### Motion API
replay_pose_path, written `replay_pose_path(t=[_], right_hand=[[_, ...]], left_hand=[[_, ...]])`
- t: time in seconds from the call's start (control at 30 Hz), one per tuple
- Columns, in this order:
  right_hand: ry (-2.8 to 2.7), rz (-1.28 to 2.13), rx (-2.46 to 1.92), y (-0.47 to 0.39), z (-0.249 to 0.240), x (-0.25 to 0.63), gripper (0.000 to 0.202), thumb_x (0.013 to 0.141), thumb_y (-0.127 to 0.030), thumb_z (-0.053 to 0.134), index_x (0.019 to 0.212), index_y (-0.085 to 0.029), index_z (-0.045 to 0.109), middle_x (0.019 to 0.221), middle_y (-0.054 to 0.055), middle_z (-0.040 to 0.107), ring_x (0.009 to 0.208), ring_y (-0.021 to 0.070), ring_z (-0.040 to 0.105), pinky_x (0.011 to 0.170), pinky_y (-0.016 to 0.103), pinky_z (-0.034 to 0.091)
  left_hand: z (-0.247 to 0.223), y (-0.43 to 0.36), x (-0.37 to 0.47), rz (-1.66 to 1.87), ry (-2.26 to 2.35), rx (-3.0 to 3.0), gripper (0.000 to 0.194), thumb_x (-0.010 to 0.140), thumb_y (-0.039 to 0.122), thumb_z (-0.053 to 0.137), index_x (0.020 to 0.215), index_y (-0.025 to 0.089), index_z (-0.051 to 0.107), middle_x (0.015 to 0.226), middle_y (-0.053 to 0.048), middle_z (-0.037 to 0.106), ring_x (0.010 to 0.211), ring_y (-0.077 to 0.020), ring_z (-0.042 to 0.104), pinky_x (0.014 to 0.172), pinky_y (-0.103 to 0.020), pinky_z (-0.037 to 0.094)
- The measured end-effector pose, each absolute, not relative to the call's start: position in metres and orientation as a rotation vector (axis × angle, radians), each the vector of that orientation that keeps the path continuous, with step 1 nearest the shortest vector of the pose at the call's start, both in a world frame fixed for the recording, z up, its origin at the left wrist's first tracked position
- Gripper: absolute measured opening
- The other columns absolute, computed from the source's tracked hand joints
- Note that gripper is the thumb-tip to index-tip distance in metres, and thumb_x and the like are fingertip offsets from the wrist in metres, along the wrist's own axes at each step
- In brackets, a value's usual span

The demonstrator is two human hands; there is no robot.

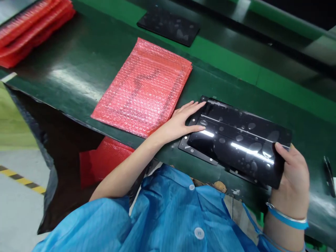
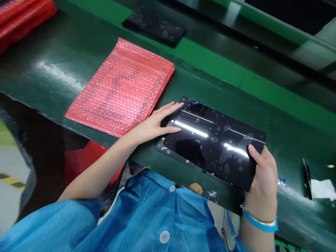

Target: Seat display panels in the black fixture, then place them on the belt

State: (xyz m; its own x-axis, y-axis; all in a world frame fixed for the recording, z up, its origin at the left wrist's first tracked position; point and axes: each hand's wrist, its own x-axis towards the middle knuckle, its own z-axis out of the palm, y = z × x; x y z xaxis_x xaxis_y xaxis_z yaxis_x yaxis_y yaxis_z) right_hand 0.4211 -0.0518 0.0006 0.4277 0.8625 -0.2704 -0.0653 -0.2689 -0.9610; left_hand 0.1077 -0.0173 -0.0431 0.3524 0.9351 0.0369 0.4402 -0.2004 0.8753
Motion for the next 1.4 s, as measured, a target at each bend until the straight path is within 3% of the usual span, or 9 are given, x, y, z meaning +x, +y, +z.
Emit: replay_pose_path(t=[0.4, 0.93, 1.13, 1.4], right_hand=[[-0.772, 0.981, -1.706, -0.052, 0.001, 0.425, 0.037, 0.049, -0.035, 0.084, 0.080, -0.022, 0.068, 0.077, 0.003, 0.072, 0.090, 0.0317, 0.073, 0.083, 0.049, 0.060], [-0.804, 0.934, -1.719, -0.050, 0.004, 0.424, 0.032, 0.049, -0.032, 0.082, 0.074, -0.021, 0.066, 0.080, 0.003, 0.071, 0.093, 0.0328, 0.072, 0.084, 0.053, 0.059], [-0.826, 0.914, -1.741, -0.050, 0.002, 0.427, 0.035, 0.049, -0.034, 0.082, 0.077, -0.021, 0.065, 0.080, 0.002, 0.070, 0.083, 0.0262, 0.070, 0.081, 0.046, 0.059], [-0.871, 0.906, -1.736, -0.050, 0.001, 0.427, 0.038, 0.049, -0.038, 0.083, 0.079, -0.022, 0.067, 0.079, 0.000, 0.070, 0.074, 0.0240, 0.068, 0.080, 0.047, 0.057]], left_hand=[[-0.045, -0.022, 0.113, 0.635, 1.324, 1.961, 0.088, 0.089, 0.074, 0.055, 0.159, 0.027, 0.033, 0.168, -0.013, 0.025, 0.157, -0.0301, 0.018, 0.124, -0.050, 0.017], [-0.048, -0.022, 0.113, 0.648, 1.301, 1.969, 0.080, 0.090, 0.069, 0.058, 0.157, 0.031, 0.038, 0.168, -0.010, 0.024, 0.157, -0.0327, 0.017, 0.124, -0.052, 0.015], [-0.047, -0.021, 0.114, 0.622, 1.319, 1.982, 0.080, 0.090, 0.068, 0.059, 0.157, 0.030, 0.038, 0.169, -0.010, 0.024, 0.157, -0.0308, 0.016, 0.124, -0.051, 0.015], [-0.046, -0.026, 0.119, 0.625, 1.375, 2.043, 0.057, 0.095, 0.054, 0.061, 0.147, 0.033, 0.054, 0.167, -0.010, 0.028, 0.156, -0.0319, 0.021, 0.122, -0.054, 0.021]])
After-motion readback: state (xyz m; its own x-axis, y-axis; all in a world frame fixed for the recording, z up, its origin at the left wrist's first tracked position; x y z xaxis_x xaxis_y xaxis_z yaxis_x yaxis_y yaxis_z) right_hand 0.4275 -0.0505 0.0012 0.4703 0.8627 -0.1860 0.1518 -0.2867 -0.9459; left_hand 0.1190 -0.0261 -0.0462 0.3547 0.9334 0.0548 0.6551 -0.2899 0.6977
